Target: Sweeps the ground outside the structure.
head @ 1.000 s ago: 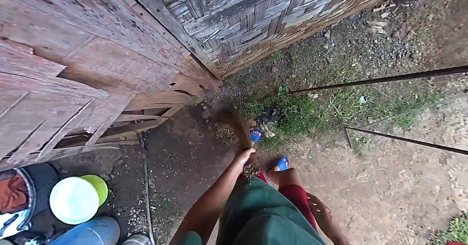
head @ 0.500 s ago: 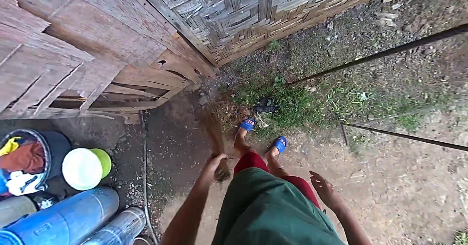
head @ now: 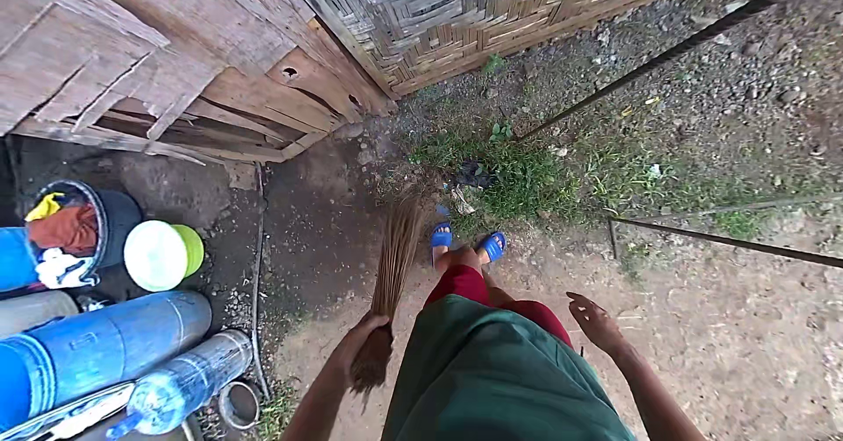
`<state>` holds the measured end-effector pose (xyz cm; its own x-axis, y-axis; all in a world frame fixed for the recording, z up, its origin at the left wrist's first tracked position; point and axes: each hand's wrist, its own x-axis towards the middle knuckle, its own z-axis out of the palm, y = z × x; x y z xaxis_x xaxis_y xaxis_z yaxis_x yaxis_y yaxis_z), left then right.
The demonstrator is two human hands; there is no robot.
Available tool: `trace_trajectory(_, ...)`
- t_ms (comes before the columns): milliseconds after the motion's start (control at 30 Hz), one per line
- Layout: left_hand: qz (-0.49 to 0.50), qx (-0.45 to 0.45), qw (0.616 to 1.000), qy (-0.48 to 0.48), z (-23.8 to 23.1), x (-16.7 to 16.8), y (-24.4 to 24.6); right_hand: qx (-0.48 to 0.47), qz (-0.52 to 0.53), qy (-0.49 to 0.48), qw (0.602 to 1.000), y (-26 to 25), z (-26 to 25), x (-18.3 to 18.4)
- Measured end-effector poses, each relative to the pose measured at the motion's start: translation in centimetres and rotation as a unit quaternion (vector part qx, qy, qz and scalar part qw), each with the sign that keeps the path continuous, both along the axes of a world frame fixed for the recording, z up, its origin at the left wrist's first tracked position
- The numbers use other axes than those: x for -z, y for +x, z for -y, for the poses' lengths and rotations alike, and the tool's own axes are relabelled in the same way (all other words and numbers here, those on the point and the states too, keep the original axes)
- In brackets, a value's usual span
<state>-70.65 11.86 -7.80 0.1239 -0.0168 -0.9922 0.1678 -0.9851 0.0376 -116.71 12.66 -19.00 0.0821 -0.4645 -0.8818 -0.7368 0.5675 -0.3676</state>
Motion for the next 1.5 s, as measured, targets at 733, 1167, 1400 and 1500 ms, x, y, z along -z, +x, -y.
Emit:
trace_trajectory(733, -0.029, 0.081, 0.996, -0.022, -3.7, 5.8, -3.7, -0.105, 0.016, 0.032, 0.994, 1.5, 2.9, 0.8)
trace_trajectory(1167, -0.047, 0.403, 0.914, -0.018, -2.9, 3.0, 2.4, -0.132, 0.013, 0.045, 0.990, 3.1, 3.4, 0.7)
trace_trajectory(1400, 0.095, 0.483, 0.869, -0.051, 5.4, 7.7, 3.0, -0.128, 0.019, 0.009, 0.992, 4.0, 3.0, 0.8)
trace_trajectory(1500, 0.119, 0.490, 0.859, -0.088, 3.2, 6.8, 3.5, -0.121, 0.023, 0.009, 0.992, 4.2, 2.3, 1.0)
